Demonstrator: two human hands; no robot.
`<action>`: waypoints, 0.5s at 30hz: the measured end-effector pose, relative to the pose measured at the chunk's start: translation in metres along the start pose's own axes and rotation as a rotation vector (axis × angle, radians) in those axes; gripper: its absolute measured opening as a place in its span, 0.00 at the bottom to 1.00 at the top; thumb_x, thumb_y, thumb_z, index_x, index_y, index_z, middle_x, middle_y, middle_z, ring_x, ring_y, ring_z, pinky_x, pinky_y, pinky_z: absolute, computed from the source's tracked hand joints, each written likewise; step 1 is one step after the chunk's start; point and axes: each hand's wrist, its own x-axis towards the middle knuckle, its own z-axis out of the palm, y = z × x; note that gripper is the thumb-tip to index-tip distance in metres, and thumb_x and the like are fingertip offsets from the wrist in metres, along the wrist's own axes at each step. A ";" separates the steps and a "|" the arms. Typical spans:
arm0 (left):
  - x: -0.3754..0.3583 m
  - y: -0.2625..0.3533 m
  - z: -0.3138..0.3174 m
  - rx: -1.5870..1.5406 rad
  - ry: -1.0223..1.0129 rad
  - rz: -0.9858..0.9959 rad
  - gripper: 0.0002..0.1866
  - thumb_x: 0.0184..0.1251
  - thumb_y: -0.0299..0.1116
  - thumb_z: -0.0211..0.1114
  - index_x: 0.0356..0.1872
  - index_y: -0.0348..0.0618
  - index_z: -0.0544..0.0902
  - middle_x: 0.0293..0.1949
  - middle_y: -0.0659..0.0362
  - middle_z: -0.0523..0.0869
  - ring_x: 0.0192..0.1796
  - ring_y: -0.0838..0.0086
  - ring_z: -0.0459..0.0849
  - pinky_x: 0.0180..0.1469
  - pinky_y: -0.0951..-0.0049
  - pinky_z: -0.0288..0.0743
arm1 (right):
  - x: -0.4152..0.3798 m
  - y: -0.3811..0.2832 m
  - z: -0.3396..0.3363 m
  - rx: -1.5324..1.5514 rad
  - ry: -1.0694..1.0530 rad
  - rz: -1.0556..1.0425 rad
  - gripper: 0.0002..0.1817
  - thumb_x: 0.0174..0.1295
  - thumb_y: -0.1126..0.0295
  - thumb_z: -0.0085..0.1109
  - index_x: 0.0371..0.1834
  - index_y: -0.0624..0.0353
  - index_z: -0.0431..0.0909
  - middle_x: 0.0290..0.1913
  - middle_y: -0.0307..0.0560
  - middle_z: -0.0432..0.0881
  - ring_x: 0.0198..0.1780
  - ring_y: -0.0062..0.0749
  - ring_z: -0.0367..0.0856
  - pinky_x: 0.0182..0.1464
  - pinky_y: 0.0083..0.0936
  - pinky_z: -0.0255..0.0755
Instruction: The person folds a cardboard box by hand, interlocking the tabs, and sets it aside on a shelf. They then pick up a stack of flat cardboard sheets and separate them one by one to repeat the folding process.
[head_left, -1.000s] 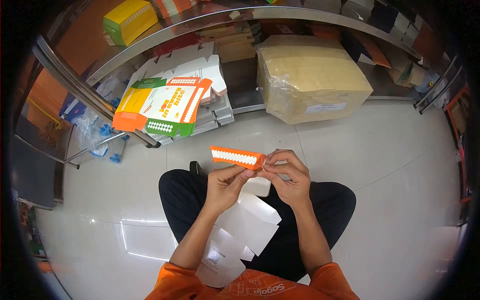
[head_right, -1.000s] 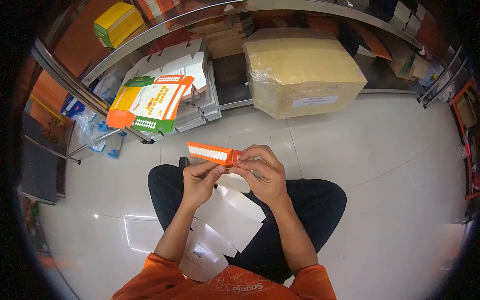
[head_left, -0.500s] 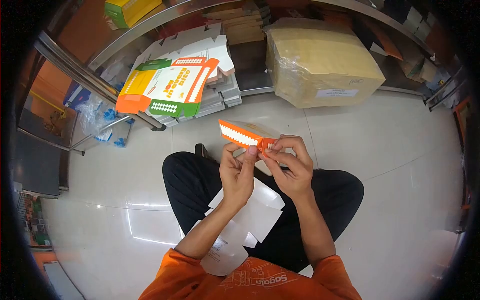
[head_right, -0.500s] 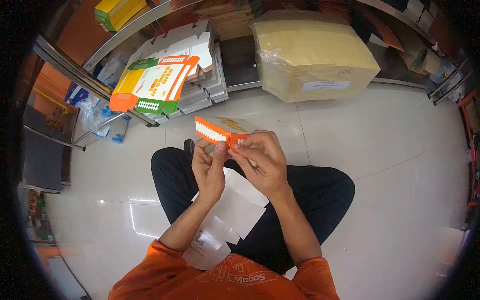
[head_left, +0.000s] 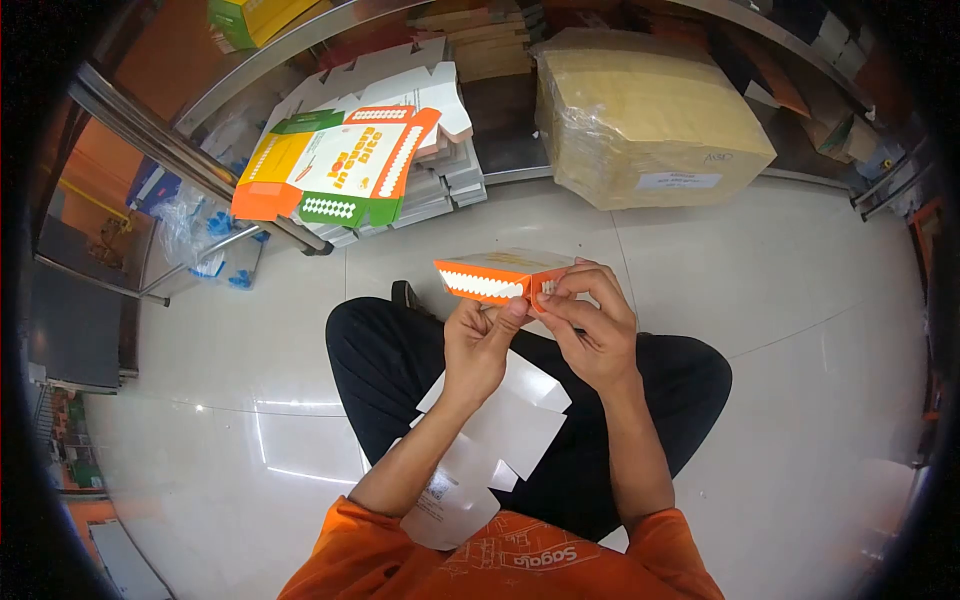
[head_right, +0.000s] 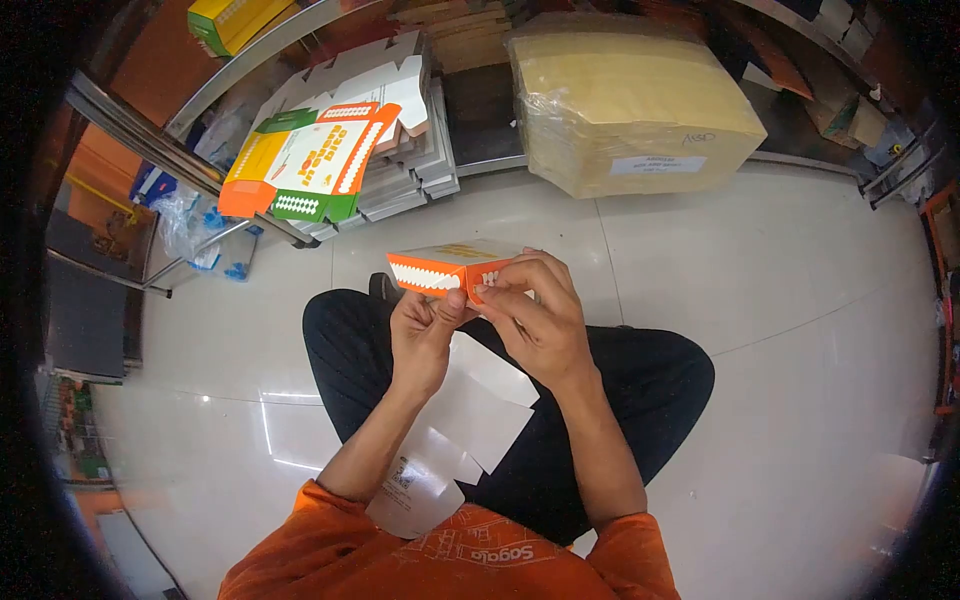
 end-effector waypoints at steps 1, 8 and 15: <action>0.000 0.000 0.000 0.003 -0.009 0.001 0.15 0.72 0.31 0.63 0.52 0.31 0.76 0.44 0.52 0.88 0.46 0.76 0.86 0.52 0.80 0.76 | 0.000 0.000 -0.001 0.000 0.000 0.001 0.12 0.44 0.75 0.76 0.32 0.57 0.84 0.36 0.41 0.78 0.41 0.38 0.79 0.55 0.44 0.72; -0.001 0.003 -0.002 0.030 -0.064 -0.027 0.14 0.73 0.31 0.63 0.53 0.34 0.78 0.42 0.56 0.88 0.42 0.81 0.83 0.45 0.83 0.72 | 0.000 0.004 -0.006 -0.040 -0.039 -0.015 0.12 0.43 0.75 0.76 0.32 0.57 0.84 0.36 0.41 0.79 0.40 0.37 0.79 0.55 0.43 0.72; 0.004 0.000 -0.003 0.056 0.031 0.015 0.11 0.73 0.33 0.63 0.45 0.34 0.84 0.41 0.59 0.88 0.42 0.82 0.82 0.49 0.80 0.73 | -0.002 0.003 0.006 -0.040 0.076 0.017 0.10 0.44 0.77 0.75 0.29 0.58 0.82 0.32 0.40 0.79 0.39 0.37 0.79 0.52 0.40 0.73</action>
